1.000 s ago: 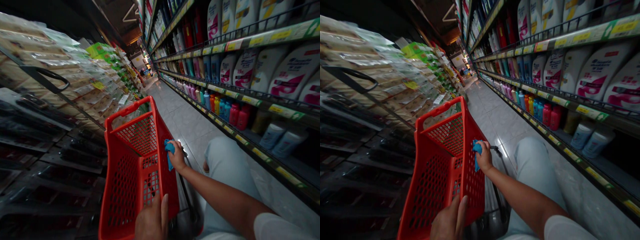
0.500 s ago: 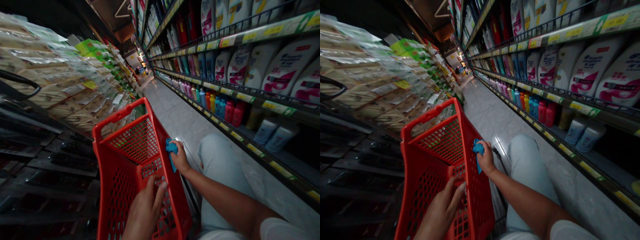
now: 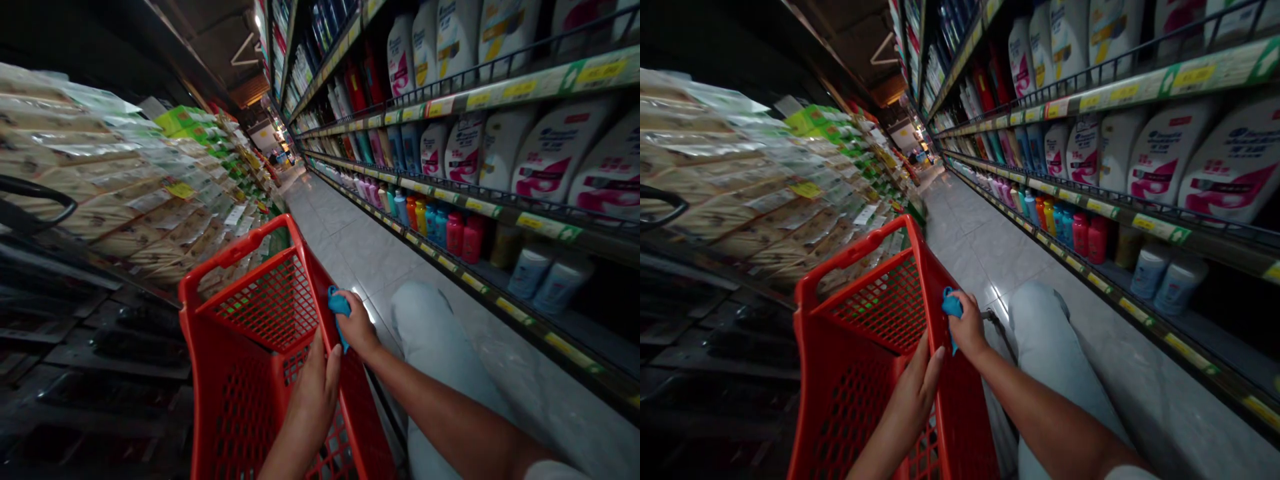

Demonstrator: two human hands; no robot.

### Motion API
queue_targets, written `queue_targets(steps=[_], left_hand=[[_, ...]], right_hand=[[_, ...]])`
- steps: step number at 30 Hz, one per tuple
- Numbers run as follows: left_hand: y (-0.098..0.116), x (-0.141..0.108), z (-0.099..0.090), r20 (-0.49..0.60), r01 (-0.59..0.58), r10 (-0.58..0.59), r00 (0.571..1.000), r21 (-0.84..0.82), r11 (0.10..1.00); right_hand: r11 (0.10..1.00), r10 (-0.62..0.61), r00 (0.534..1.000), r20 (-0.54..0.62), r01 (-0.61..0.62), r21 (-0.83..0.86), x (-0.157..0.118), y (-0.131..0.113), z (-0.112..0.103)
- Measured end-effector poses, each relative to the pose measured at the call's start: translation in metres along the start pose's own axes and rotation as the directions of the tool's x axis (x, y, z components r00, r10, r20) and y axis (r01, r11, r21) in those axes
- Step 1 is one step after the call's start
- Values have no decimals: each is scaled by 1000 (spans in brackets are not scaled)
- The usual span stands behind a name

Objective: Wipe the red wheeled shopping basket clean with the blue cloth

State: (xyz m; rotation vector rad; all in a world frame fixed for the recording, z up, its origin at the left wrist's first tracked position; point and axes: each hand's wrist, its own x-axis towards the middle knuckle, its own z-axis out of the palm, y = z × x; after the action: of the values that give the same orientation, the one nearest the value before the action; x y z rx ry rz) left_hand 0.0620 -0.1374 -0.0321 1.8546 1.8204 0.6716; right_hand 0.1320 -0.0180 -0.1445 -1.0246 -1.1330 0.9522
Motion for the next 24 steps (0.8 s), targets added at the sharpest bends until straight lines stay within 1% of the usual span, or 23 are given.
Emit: queue_targets(steps=[2,3,4,5,7,9,11,13,16,17,19,21,24], left_hand=[[2,-1,0,-14,-6,6,1000,14,1000],[4,-2,0,-19,-9,9,1000,18,1000],[5,-2,0,-20,-12,12,1000,19,1000],[7,-2,-1,-17,-11,11,1000,20,1000],[8,-3,-1,3,0,0,1000,15,1000],[7,-2,-1,5,2,-2,1000,0,1000],[4,-2,1,-16,4,-4,1000,-11,1000],[3,-1,3,-32,9,-10,999,-23,1000],[6,-2,6,-33,12,-14,999,-53,999],[8,-2,5,-21,10,-11,1000,-66,998],[12,-2,0,36,15,-12,999,-89,996],[13,-3,-10,134,44,-30,991,-105,993],[7,-7,-29,280,68,-40,959,-92,993]], right_hand=[[983,-173,981,89,167,72,20,-18,3],[972,-226,967,119,215,94,33,-23,5],[966,-253,957,141,240,100,47,-27,7],[967,-252,955,159,241,86,59,-27,10],[982,-187,965,186,188,16,77,-21,14],[992,-94,976,194,107,-62,84,-7,16],[993,-10,985,171,30,-114,79,11,14],[987,68,989,130,-48,-151,69,27,9],[970,175,982,77,-158,-182,60,42,5],[967,194,979,66,-179,-181,62,43,6],[971,190,980,50,-180,-158,76,34,12],[985,134,990,47,-128,-114,102,16,25],[998,47,997,60,-45,-45,139,-13,44]])
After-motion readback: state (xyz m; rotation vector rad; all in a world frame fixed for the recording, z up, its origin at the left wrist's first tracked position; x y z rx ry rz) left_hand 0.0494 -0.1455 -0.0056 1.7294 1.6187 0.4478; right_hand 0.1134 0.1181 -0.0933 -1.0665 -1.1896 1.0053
